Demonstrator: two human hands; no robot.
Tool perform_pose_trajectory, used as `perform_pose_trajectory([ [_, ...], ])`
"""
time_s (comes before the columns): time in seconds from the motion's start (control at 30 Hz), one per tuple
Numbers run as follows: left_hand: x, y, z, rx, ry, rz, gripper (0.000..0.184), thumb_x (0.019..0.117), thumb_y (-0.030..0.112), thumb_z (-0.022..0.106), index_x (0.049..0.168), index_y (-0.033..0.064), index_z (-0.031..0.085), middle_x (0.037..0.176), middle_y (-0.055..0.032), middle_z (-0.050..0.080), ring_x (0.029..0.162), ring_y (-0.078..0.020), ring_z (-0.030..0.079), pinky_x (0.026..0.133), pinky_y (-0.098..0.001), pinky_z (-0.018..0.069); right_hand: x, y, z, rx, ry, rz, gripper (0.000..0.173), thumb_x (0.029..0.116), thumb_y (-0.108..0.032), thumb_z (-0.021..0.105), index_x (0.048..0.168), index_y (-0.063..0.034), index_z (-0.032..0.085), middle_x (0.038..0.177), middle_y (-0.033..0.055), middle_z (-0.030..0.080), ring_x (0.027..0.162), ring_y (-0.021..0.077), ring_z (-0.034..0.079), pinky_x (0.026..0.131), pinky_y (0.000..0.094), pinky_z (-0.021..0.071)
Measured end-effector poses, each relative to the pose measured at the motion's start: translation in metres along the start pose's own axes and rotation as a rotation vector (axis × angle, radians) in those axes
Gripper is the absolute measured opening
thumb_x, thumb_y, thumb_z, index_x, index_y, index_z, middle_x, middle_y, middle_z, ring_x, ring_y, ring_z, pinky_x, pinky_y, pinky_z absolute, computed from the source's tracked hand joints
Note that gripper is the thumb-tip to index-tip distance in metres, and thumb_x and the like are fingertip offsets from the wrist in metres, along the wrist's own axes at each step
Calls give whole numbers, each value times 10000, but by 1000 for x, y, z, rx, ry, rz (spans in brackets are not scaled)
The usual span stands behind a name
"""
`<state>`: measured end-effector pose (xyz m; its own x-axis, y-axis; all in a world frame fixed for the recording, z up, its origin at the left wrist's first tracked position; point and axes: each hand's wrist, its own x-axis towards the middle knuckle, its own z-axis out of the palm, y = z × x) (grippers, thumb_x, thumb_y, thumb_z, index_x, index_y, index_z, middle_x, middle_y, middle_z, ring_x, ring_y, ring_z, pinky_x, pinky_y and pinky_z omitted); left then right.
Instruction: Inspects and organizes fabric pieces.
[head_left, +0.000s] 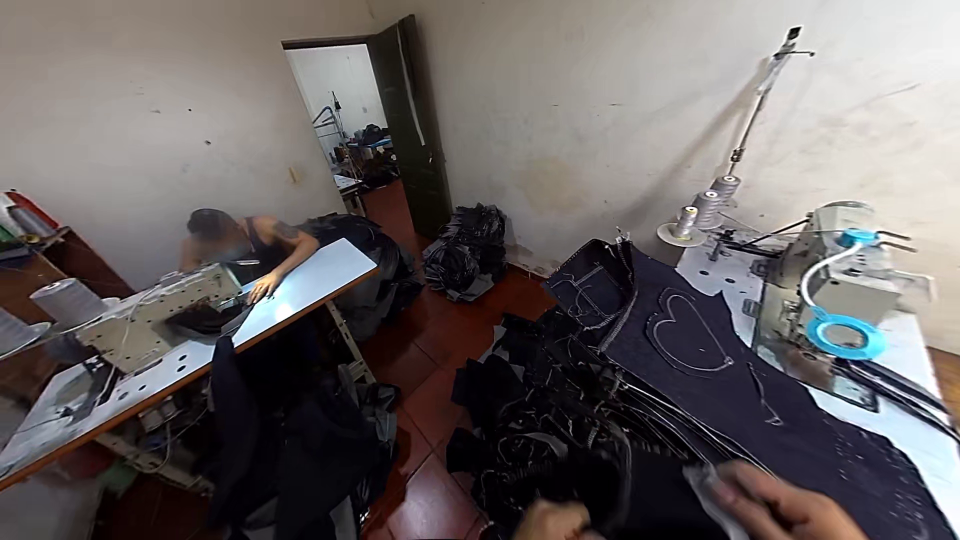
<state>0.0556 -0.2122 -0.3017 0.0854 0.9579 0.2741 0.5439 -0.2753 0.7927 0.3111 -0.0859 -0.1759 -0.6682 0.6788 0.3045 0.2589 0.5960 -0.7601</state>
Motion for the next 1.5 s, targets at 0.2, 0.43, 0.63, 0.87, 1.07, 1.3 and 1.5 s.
perform_pose_trajectory([
  [0.2,55,156,-108,-263,578,3,307,1002,282,600,739,146,677,647,112,605,612,30,583,594,-188,516,-88,67,5,380,22,115,1102,727,-644,818,1443,101,436,1337,204,647,1212,276,650,1037,456,535],
  [0.43,85,268,-156,-140,723,173,290,1094,305,449,998,242,716,860,137,729,786,32,696,715,-178,609,-83,57,119,441,429,189,1250,639,-333,917,1534,172,205,1458,313,492,1316,227,563,1099,354,482],
  [0.63,96,253,-186,55,771,289,268,1088,122,333,1004,148,586,863,232,676,866,137,645,828,-93,546,-31,35,45,442,1144,52,136,880,-168,763,986,-117,694,919,-133,736,884,-44,688,820,192,591],
  [0.87,218,187,-185,660,679,284,609,1111,377,329,763,-68,553,630,-170,523,598,-280,567,570,-484,460,-22,27,-132,-194,1126,240,335,973,-178,609,1194,73,607,1055,108,677,982,78,650,894,345,555],
  [1.07,344,96,-86,431,137,-144,576,1110,402,392,896,-75,634,826,-273,635,831,-446,660,752,-646,514,6,155,-180,-325,850,841,520,1000,-264,677,1351,77,503,1084,380,636,1015,576,630,855,755,469],
  [1.3,323,22,-15,504,178,-312,474,1090,340,476,960,-64,689,806,-235,684,841,-395,708,801,-579,544,11,237,-91,-392,685,982,642,987,-399,673,1415,53,519,1228,338,633,1088,536,639,864,716,489],
  [1.5,316,4,1,455,454,-173,400,987,327,668,1085,-60,630,842,-172,672,742,-296,679,714,-481,580,160,151,-41,-426,359,394,800,904,-725,572,1556,-273,468,732,96,694,628,341,665,556,570,522],
])
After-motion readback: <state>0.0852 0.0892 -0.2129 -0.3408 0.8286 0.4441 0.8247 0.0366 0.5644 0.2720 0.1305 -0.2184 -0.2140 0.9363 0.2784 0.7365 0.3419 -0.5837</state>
